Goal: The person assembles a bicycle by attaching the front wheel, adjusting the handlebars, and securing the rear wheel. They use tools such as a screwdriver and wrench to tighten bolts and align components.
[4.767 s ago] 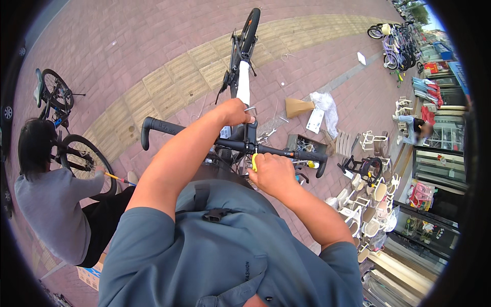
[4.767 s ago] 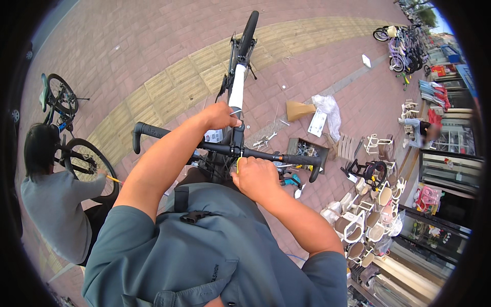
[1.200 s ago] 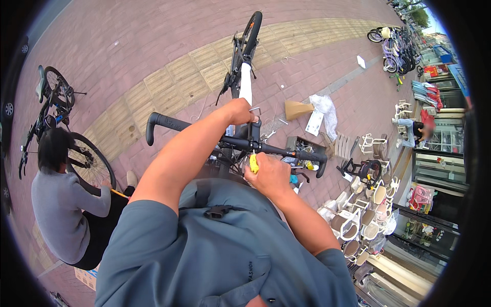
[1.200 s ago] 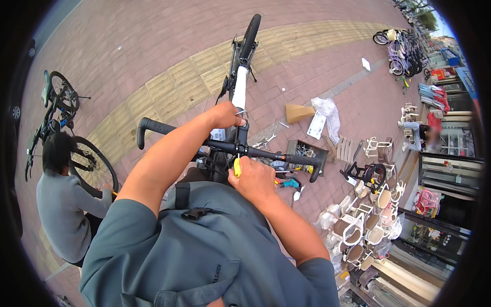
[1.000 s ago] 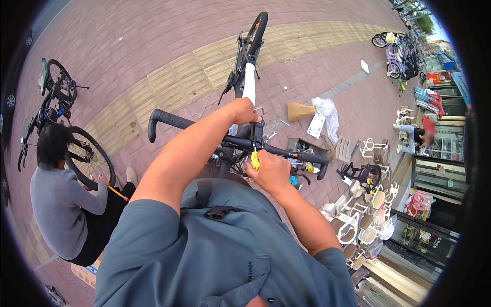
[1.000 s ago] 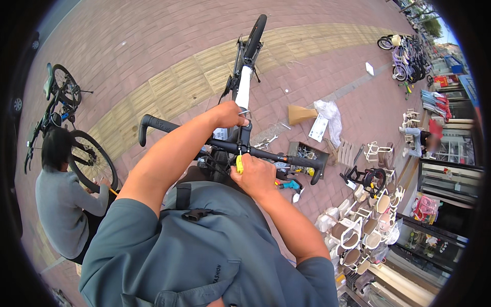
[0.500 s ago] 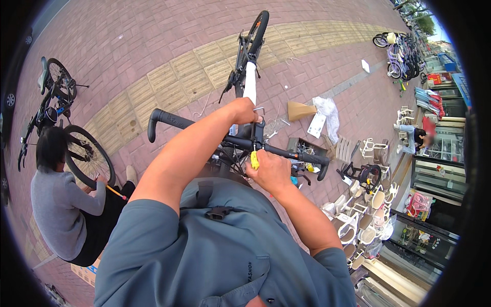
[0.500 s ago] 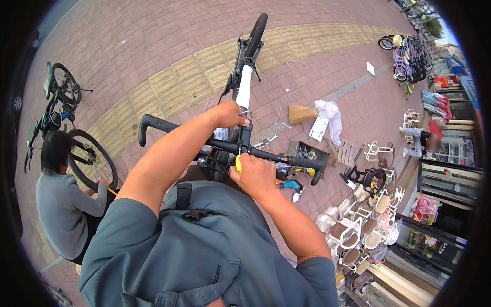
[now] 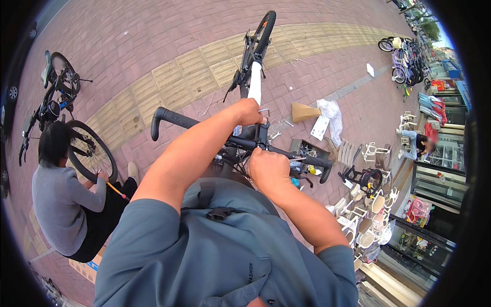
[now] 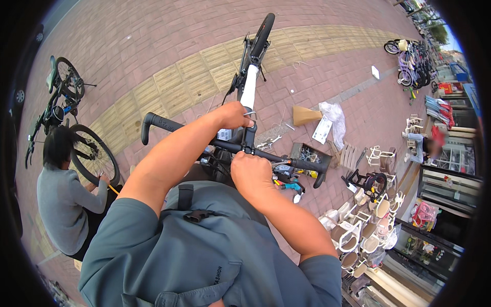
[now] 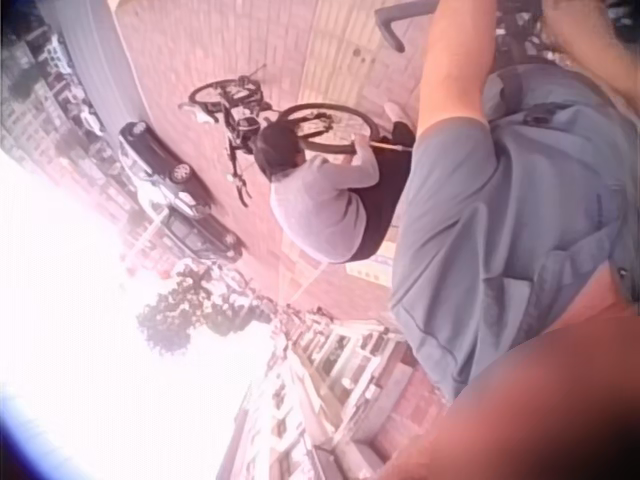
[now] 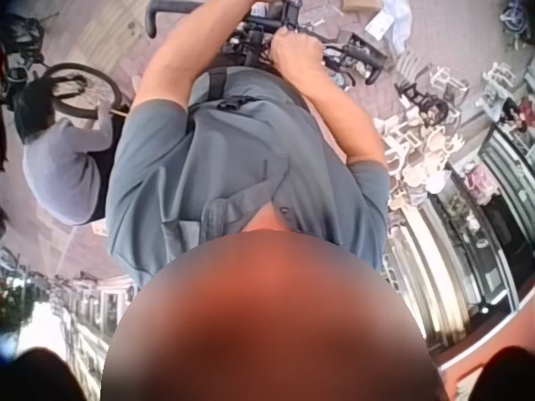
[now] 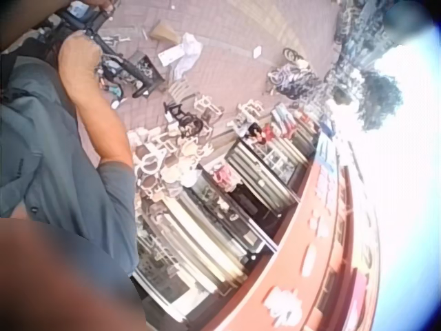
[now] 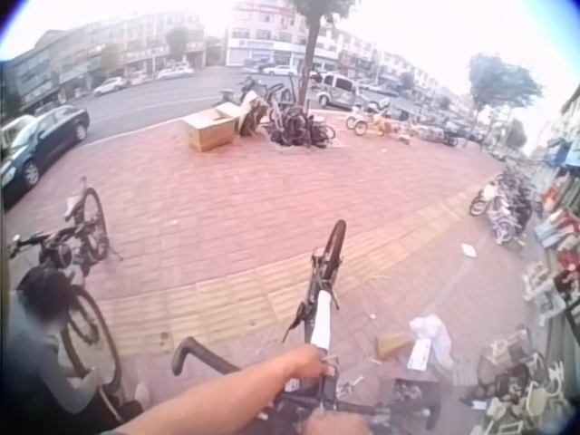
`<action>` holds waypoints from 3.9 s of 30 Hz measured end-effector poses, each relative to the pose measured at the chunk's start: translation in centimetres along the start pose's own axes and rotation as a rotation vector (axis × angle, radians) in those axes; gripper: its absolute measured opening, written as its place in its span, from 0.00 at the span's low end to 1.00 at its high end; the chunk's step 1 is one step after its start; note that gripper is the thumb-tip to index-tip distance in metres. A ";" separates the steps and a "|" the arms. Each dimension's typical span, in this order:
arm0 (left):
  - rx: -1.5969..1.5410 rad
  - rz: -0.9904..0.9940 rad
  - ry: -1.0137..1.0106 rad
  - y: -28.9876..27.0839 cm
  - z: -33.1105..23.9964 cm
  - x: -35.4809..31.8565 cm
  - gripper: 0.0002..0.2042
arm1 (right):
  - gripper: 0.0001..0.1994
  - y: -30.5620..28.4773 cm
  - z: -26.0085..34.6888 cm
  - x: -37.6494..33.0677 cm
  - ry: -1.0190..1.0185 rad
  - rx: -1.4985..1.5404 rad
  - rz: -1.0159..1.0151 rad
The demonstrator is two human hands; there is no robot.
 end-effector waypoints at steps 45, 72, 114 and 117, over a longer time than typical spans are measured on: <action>-0.063 0.008 -0.060 -0.3 0.2 -0.2 0.21 | 0.29 3.6 0.2 -3.0 0.033 0.400 -0.004; -0.057 -0.008 -0.017 -0.1 0.1 0.0 0.21 | 0.21 3.2 1.9 -0.3 0.011 0.049 0.079; 0.002 0.035 -0.043 -0.3 0.5 -0.4 0.25 | 0.24 2.7 -1.2 -4.3 -0.130 0.332 -0.435; 0.080 -0.014 -0.012 -1.7 -0.5 -1.3 0.23 | 0.22 1.7 -1.5 -4.0 -0.209 0.306 -0.253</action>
Point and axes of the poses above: each hand's wrist, its own x-axis towards the middle knuckle, its own y-axis out of the palm, z = x × y, the point moved 6 cm from there along x, towards the middle knuckle, and after that the axes turned 5 degrees about z, right-handed, at the moved point
